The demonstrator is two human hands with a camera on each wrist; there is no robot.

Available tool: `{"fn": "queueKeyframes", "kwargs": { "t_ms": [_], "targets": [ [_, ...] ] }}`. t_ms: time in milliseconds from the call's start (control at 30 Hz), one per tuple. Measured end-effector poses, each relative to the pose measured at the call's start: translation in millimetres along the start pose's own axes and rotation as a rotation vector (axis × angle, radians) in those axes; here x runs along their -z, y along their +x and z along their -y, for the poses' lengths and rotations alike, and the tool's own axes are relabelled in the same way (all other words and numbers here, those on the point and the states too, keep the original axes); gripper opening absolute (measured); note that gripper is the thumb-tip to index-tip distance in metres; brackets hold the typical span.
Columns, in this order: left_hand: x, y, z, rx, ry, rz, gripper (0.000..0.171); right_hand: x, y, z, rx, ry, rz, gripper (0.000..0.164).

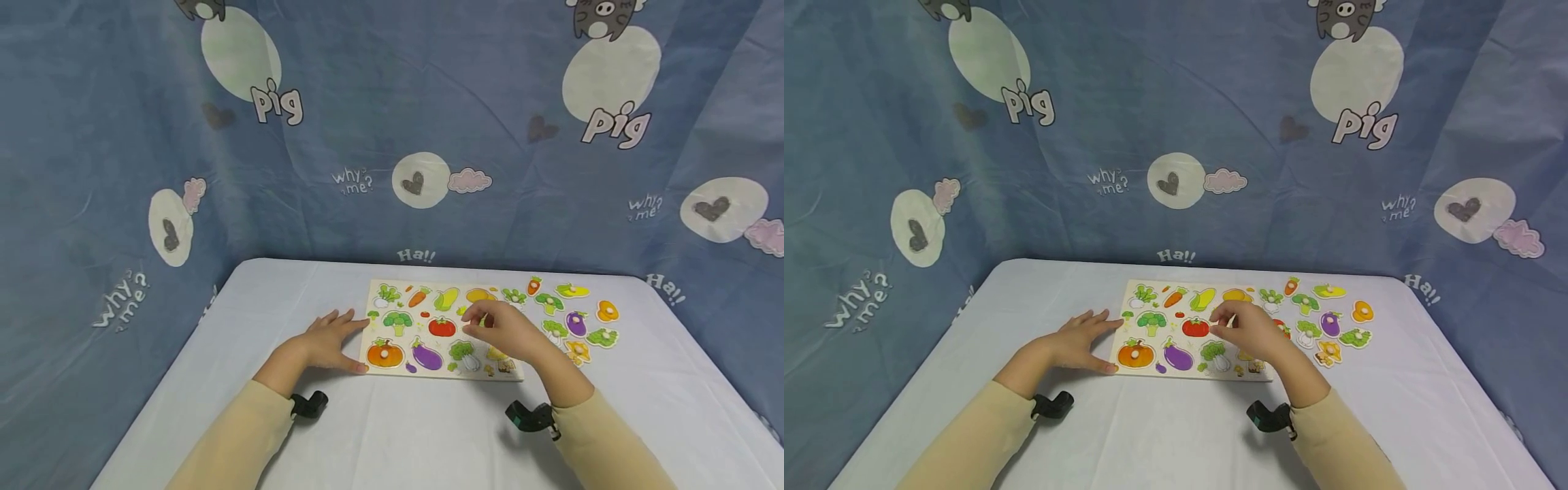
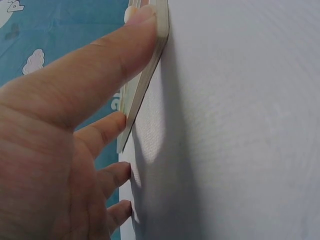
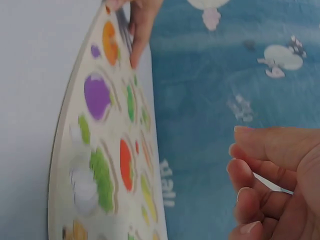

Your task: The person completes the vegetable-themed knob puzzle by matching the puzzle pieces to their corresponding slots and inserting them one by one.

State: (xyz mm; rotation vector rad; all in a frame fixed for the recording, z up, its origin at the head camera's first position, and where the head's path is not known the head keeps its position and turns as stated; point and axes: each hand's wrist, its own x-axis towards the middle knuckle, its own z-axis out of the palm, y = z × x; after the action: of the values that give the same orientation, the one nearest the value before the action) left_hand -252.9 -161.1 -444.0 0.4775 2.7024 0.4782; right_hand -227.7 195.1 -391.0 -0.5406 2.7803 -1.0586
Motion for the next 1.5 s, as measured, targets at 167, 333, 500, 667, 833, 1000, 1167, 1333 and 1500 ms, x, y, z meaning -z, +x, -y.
{"fn": "queueKeyframes", "kwargs": {
  "t_ms": [167, 333, 500, 667, 833, 1000, 1167, 1333, 1500],
  "targets": [
    [-0.5, -0.9, 2.8, -0.006, -0.003, -0.001, 0.102, 10, -5, -16, -0.022, -0.011, -0.042, 0.013],
    [-1.3, -1.7, 3.9, -0.018, -0.008, 0.003, 0.102, 17, -11, -35, -0.043, -0.002, -0.085, 0.011],
    [-2.2, -2.4, 2.9, -0.017, -0.006, 0.000, 0.102, 22, -14, -55, -0.082, -0.009, -0.118, 0.013],
    [-2.6, -2.6, 2.5, -0.019, -0.014, -0.004, 0.101, 26, -14, -71, -0.118, -0.020, -0.156, 0.015],
    [-3.4, -1.6, 3.1, -0.017, -0.015, -0.004, 0.102, 28, -13, -83, -0.163, -0.025, -0.180, 0.018],
    [-2.5, -1.7, 2.7, -0.017, -0.018, -0.004, 0.102, 30, -11, -92, -0.220, -0.001, -0.187, 0.023],
    [-1.7, -1.3, 2.6, -0.019, -0.010, -0.005, 0.102, 31, -11, -100, -0.246, 0.001, -0.187, 0.021],
    [-1.2, -1.2, 2.9, -0.029, -0.011, -0.007, 0.102, 31, -11, -106, -0.273, 0.003, -0.166, 0.020],
    [-1.1, -1.4, 3.1, -0.047, -0.018, -0.018, 0.102, 31, -12, -109, -0.279, 0.004, -0.136, 0.022]
  ]
}}
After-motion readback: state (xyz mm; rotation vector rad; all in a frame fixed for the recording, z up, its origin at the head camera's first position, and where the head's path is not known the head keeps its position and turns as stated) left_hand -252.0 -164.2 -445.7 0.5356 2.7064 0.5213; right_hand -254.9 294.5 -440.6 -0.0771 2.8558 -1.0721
